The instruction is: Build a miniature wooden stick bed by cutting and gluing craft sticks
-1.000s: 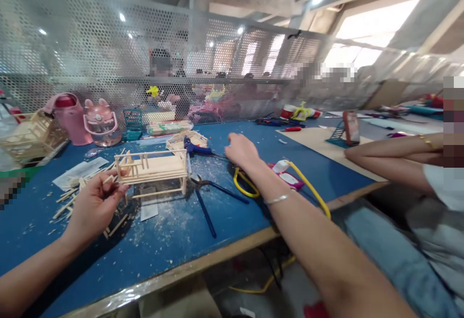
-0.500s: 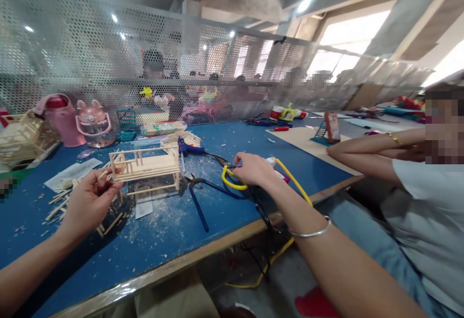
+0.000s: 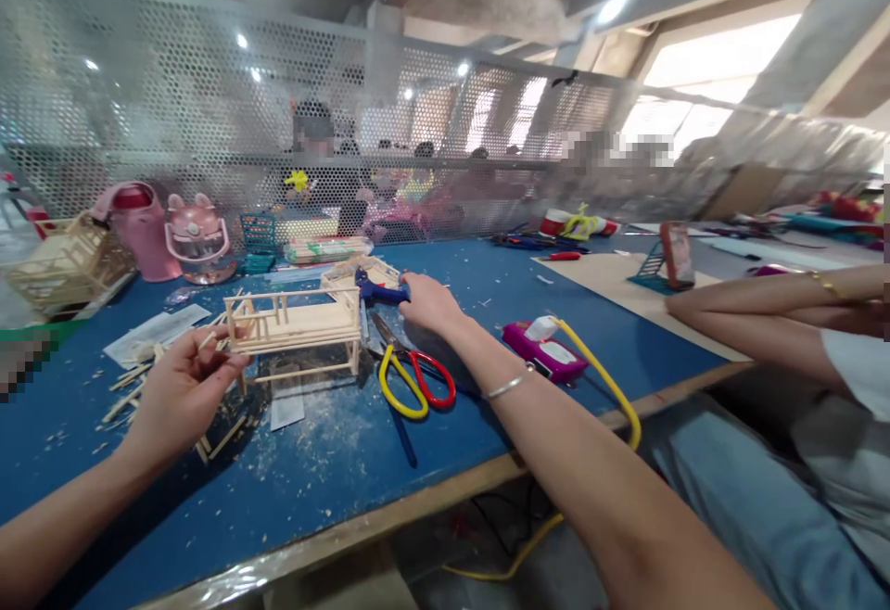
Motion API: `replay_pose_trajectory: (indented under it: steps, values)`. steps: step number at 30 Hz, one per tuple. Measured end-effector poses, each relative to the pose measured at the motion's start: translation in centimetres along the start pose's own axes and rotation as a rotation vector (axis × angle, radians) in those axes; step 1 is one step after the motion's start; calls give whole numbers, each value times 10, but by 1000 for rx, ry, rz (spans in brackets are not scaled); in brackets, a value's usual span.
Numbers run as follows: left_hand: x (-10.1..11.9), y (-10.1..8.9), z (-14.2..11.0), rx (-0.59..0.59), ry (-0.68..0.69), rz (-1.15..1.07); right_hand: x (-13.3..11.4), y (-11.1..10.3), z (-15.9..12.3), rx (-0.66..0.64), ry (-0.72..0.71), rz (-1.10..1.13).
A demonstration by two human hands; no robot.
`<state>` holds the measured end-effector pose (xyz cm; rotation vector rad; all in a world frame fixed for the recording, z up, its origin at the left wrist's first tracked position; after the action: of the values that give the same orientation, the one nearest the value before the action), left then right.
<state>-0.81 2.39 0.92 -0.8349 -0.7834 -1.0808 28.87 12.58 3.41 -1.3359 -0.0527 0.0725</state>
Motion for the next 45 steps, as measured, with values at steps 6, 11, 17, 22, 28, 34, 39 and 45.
replay_pose_trajectory:
  steps: [6,11,17,22,28,34,39,45]
  values:
    - [-4,4,0,-67,-64,-83,-13,31,39,-43,-48,5]
    - [3,5,0,-34,-146,-175,-4,18,39,81,61,31]
    - [9,3,1,-13,-159,-237,11,6,38,156,81,316]
    - [11,1,2,-9,-158,-254,16,-10,19,306,98,521]
    - [14,-1,1,-3,-140,-289,-8,-60,-55,495,35,679]
    - [14,0,-1,-26,-169,-331,-66,-48,-111,100,-49,1086]
    - [14,-1,-1,-28,-160,-327,-108,-17,-133,-173,225,1623]
    - [13,0,-1,-35,-155,-316,-123,4,-149,-250,485,1911]
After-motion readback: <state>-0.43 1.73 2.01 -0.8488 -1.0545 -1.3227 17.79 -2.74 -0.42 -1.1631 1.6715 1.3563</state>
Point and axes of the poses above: each hand's wrist, its own z-axis towards the middle knuckle, its own y-axis out of the palm, x = y × z, the point moved 5 cm from there along z, towards the middle knuckle, and after that the axes turned 1 degree about -y, right-handed, at the moved point
